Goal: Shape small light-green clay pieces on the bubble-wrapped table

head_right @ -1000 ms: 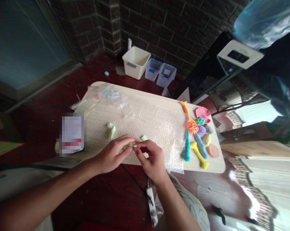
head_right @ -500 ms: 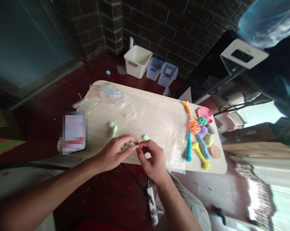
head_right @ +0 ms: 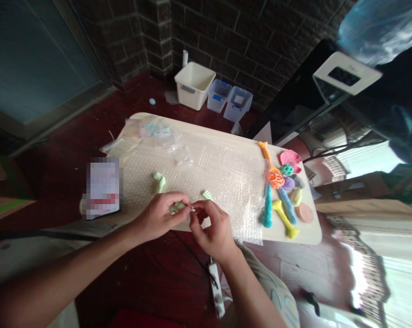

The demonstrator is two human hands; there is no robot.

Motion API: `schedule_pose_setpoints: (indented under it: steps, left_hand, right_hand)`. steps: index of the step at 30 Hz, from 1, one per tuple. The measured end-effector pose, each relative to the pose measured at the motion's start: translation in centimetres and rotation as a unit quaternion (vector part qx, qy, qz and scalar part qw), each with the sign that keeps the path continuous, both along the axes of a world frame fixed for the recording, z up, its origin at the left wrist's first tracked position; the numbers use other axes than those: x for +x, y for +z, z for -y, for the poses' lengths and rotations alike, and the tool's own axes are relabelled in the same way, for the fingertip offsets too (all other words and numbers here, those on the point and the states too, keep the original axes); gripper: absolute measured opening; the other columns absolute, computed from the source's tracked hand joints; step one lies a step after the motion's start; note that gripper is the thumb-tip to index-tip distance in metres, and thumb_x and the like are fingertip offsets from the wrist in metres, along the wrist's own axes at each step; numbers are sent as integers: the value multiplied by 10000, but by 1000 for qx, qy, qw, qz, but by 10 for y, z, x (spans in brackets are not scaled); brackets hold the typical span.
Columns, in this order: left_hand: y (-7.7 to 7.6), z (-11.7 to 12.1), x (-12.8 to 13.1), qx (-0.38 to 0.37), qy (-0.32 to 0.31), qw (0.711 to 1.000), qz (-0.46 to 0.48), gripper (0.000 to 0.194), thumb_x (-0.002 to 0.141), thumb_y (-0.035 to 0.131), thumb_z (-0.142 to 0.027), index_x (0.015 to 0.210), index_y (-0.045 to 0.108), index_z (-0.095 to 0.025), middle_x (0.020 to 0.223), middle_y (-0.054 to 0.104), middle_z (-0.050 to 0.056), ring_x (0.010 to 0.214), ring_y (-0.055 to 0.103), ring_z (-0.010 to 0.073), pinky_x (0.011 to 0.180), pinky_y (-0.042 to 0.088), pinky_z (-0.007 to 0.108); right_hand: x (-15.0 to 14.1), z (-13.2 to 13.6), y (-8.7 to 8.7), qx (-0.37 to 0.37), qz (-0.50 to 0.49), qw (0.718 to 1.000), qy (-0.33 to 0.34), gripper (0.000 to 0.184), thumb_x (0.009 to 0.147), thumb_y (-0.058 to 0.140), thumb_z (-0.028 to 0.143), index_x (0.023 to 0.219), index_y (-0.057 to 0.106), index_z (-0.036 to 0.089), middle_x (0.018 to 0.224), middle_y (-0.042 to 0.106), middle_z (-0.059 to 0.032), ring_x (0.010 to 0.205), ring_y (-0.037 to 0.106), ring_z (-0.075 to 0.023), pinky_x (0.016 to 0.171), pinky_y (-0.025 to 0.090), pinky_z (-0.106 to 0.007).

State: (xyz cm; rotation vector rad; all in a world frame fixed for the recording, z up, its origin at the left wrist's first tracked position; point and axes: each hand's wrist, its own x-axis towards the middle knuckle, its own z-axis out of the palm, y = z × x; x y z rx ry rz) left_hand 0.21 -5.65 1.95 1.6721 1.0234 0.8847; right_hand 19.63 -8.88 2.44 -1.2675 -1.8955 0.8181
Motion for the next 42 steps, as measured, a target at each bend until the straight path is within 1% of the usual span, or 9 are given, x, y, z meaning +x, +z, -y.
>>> schedule_pose_setpoints:
  steps: [3, 11, 21, 25, 29, 31, 33, 38, 42]
  left_hand:
    - [0, -1, -1, -18, 2, 1000, 13, 170, 935, 611, -257, 816, 694, -169, 806, 727, 13, 793, 678, 175, 729, 476, 263]
    - [1, 1, 0, -21, -9, 1000, 12, 173, 927, 618, -252, 800, 698, -164, 802, 727, 17, 785, 670, 169, 744, 470, 267]
    - [-1, -1, -1, -67, -34, 996, 43, 190, 957, 640, -314, 874, 727, -168, 861, 742, 19, 849, 676, 187, 787, 491, 287]
    - [-1, -2, 1, -88, -52, 992, 71, 205, 968, 615, -293, 853, 725, -163, 827, 729, 17, 817, 656, 181, 772, 491, 294]
    - [1, -2, 0, -99, -43, 993, 53, 228, 947, 613, -300, 781, 687, -163, 756, 679, 4, 766, 620, 170, 728, 469, 285]
    - [1, -3, -1, -112, -24, 992, 55, 219, 934, 612, -299, 778, 680, -161, 762, 685, 11, 771, 630, 172, 724, 471, 283]
    - [0, -4, -3, -127, -10, 989, 73, 198, 930, 602, -287, 815, 698, -158, 790, 711, 25, 791, 654, 177, 740, 486, 286]
    - [0, -9, -4, -110, 7, 990, 90, 252, 979, 587, -338, 892, 740, -159, 831, 741, 44, 801, 672, 173, 743, 505, 282]
    - [-4, -15, -7, -71, 18, 996, 48, 267, 977, 641, -402, 907, 744, -165, 840, 755, 40, 787, 670, 173, 721, 503, 277]
  right_hand:
    - [0, -1, 4, 15, 1, 1000, 9, 219, 950, 667, 159, 1151, 698, 240, 932, 755, -40, 747, 721, -173, 706, 577, -302]
    - [1, 1, 1, 39, 37, 998, -12, 62, 918, 664, 166, 925, 675, 227, 787, 724, -12, 643, 694, -156, 634, 567, -279]
    - [2, 1, -2, -1, 1, 1000, -25, 50, 917, 663, 193, 949, 662, 230, 791, 708, -18, 638, 661, -155, 605, 544, -276]
    - [1, 3, -3, -78, -51, 995, -28, 30, 943, 646, 240, 920, 641, 222, 771, 700, -31, 646, 651, -168, 594, 528, -287]
    - [4, -4, 5, -164, -276, 943, -88, 173, 994, 544, 302, 835, 548, 234, 671, 662, -3, 565, 631, -165, 550, 527, -297]
    - [8, -12, 11, -148, -381, 901, -145, 186, 988, 517, 312, 816, 506, 245, 624, 625, 19, 491, 594, -156, 458, 475, -274]
    - [12, -17, 14, -126, -418, 881, -181, 206, 991, 547, 342, 814, 509, 245, 598, 592, 30, 470, 577, -148, 417, 433, -255]
    - [13, -12, 5, -158, -320, 918, -171, 330, 1004, 634, 469, 792, 631, 216, 578, 589, 18, 490, 530, -137, 451, 426, -263]
    - [21, -14, -6, -128, -254, 940, -189, 230, 897, 805, 404, 818, 748, 196, 564, 596, 24, 529, 519, -131, 535, 434, -284]
